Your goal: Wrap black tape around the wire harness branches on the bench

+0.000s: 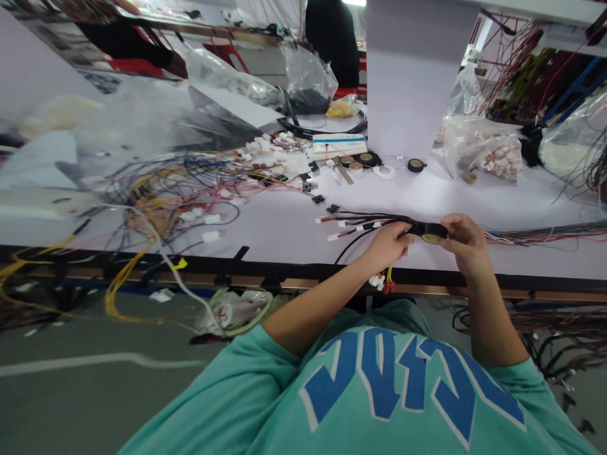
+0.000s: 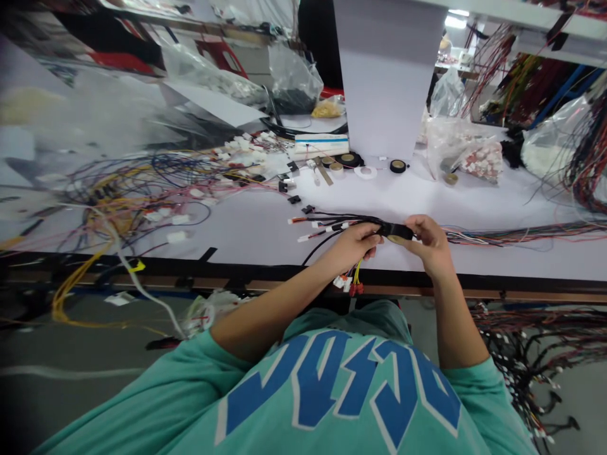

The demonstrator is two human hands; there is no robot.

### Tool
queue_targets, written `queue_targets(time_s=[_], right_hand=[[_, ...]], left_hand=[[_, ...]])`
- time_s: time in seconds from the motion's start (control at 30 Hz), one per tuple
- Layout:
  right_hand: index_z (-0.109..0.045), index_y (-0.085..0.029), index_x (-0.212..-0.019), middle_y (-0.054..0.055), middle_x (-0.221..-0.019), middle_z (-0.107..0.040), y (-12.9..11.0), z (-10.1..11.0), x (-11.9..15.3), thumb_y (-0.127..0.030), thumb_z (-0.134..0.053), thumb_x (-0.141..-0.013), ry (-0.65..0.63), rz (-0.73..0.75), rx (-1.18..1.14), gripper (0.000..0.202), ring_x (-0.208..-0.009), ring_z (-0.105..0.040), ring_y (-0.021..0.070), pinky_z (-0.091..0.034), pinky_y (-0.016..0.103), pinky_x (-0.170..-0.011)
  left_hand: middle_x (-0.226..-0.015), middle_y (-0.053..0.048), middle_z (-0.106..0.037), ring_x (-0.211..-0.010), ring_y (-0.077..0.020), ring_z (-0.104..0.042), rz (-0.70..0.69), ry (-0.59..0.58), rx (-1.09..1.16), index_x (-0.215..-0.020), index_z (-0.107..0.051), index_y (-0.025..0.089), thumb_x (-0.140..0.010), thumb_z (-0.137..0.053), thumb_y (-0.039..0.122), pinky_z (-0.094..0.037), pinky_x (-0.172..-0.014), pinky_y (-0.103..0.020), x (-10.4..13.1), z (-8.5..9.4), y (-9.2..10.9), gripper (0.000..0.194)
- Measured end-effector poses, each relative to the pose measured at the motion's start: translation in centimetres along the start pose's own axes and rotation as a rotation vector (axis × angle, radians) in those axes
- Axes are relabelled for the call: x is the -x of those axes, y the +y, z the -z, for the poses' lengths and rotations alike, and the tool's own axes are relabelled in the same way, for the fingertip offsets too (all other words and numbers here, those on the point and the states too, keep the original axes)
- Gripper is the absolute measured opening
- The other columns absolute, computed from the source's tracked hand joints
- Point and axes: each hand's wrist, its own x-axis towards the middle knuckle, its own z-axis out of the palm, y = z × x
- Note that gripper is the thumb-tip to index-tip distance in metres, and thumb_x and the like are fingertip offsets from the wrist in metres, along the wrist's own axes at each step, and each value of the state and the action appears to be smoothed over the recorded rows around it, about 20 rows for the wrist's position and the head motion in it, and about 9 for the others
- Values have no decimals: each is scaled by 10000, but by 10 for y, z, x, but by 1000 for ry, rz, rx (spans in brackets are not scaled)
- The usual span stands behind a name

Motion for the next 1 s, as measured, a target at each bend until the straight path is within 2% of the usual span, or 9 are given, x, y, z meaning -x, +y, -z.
queue_targets(time_s=[0.17,0.3,0.4,0.5,0.57,0.67,0.77,0.93,1.0], right_hand=[[-566,-222,-892,43,-882,-625,22,-7,27,-407,-591,-709,80,86,408,261,-800,-556,179,-418,333,-743],[-587,-210,-859,82,-888,-644,29,-29,25,-410,-440,-792,139,44,585,257,-825,-565,210,-392,351,-750],[-552,-212,-663,26,-645,-600,26,-37,18,-378,-456,-764,95,-80,441,217,-622,-528,156,-376,285,-610],[-445,-201,-495,-39,-427,-423,16,-36,11,-341,-517,-701,31,-218,114,259,-443,-391,90,-287,232,-461],[-442,-192,-466,-60,-380,-348,6,-32,7,-310,-562,-633,43,-312,-76,237,-387,-310,62,-214,220,-407],[-524,-170,-498,-51,-405,-414,-9,-26,2,-271,-606,-533,89,-418,-234,135,-350,-246,31,-144,214,-376],[-580,-156,-525,-24,-464,-500,-15,-24,5,-259,-618,-508,117,-415,-271,111,-344,-230,18,-130,216,-369],[-614,-159,-539,-54,-371,-387,1,-26,25,-296,-599,-585,176,-347,-101,145,-359,-281,52,-180,228,-394],[-561,-172,-500,-59,-378,-365,10,-28,26,-308,-570,-630,140,-316,-31,188,-388,-302,61,-213,232,-424]], left_hand=[[-555,44,-508,-452,-85,-477,-26,51,-244,-896,-539,157,-794,-410,150,-401,-472,-205,3,-3,-1,165],[-812,-49,-647,-746,-160,-613,-83,133,-518,-1010,-539,154,-814,-409,151,-472,-702,-282,7,-7,4,236],[-980,-115,-651,-914,-206,-612,-118,144,-645,-1066,-530,128,-834,-388,157,-455,-807,-323,9,-10,7,273],[-995,-113,-658,-936,-212,-610,-141,143,-673,-1095,-524,134,-845,-380,173,-454,-825,-330,9,-10,6,291],[-1006,-100,-661,-947,-204,-609,-159,145,-667,-1099,-531,143,-845,-387,176,-452,-841,-322,8,-8,5,294],[-1062,-94,-651,-984,-200,-599,-179,139,-651,-1090,-555,143,-838,-401,172,-441,-871,-314,6,-6,2,297],[-1060,-81,-656,-977,-199,-600,-175,151,-625,-1057,-584,151,-828,-408,163,-441,-869,-315,3,-3,1,288],[-956,-45,-676,-891,-168,-610,-183,150,-513,-978,-611,169,-800,-426,131,-451,-828,-289,5,-2,4,259],[-916,-49,-671,-861,-164,-609,-174,163,-463,-962,-602,155,-793,-429,132,-457,-801,-284,8,-3,6,243]])
